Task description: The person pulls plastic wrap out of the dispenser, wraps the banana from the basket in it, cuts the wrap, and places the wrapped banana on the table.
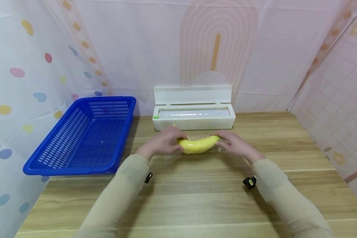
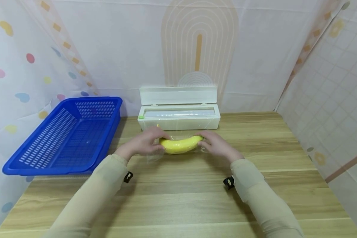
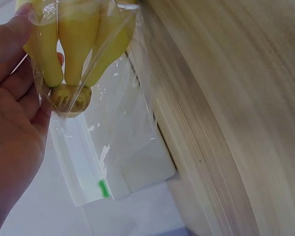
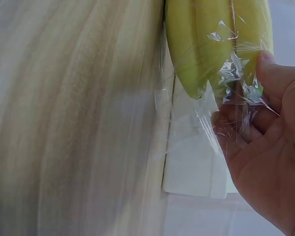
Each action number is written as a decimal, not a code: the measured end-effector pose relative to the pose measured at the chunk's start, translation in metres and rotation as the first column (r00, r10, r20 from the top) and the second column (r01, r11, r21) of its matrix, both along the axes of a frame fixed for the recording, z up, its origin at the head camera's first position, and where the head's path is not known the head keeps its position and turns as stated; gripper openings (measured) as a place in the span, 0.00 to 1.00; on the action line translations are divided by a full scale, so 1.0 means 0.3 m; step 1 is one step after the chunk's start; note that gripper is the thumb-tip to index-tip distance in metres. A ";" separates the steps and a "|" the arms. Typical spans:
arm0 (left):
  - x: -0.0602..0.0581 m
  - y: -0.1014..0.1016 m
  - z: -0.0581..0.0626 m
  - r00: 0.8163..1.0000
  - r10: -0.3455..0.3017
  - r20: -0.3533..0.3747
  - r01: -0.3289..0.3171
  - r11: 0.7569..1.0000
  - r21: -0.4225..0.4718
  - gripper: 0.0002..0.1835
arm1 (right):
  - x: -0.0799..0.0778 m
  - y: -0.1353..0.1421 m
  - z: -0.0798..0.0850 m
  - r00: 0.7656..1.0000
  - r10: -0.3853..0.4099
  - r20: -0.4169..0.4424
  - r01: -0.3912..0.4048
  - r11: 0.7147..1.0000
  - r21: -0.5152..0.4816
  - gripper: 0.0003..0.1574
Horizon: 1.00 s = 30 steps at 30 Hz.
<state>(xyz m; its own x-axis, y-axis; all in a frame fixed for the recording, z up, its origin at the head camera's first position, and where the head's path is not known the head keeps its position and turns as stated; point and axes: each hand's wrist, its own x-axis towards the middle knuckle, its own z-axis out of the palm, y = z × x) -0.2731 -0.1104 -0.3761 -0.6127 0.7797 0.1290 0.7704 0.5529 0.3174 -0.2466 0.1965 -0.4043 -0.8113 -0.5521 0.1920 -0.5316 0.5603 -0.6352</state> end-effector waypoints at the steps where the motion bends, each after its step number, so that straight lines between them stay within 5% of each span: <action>1: -0.005 -0.001 -0.001 1.000 0.002 0.014 -0.002 1.000 0.004 0.17 | -0.004 0.000 0.000 1.000 -0.010 0.013 0.010 1.000 -0.002 0.23; 10: -0.038 -0.016 -0.011 0.992 0.023 0.124 -0.033 0.996 0.080 0.20 | -0.049 -0.005 -0.012 0.993 -0.039 0.111 0.047 0.996 -0.072 0.24; 30: -0.091 -0.014 -0.050 0.937 0.104 0.334 -0.194 0.950 0.246 0.17 | -0.099 -0.019 -0.039 0.960 -0.144 0.241 0.184 0.971 -0.155 0.23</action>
<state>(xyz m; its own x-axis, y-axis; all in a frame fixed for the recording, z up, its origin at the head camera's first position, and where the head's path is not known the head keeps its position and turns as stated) -0.3005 -0.1147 -0.3912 -0.7626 0.6383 0.1045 0.5218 0.5116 0.6826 -0.2761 0.1909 -0.4161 -0.9211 -0.3821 0.0739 -0.2723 0.4972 -0.8238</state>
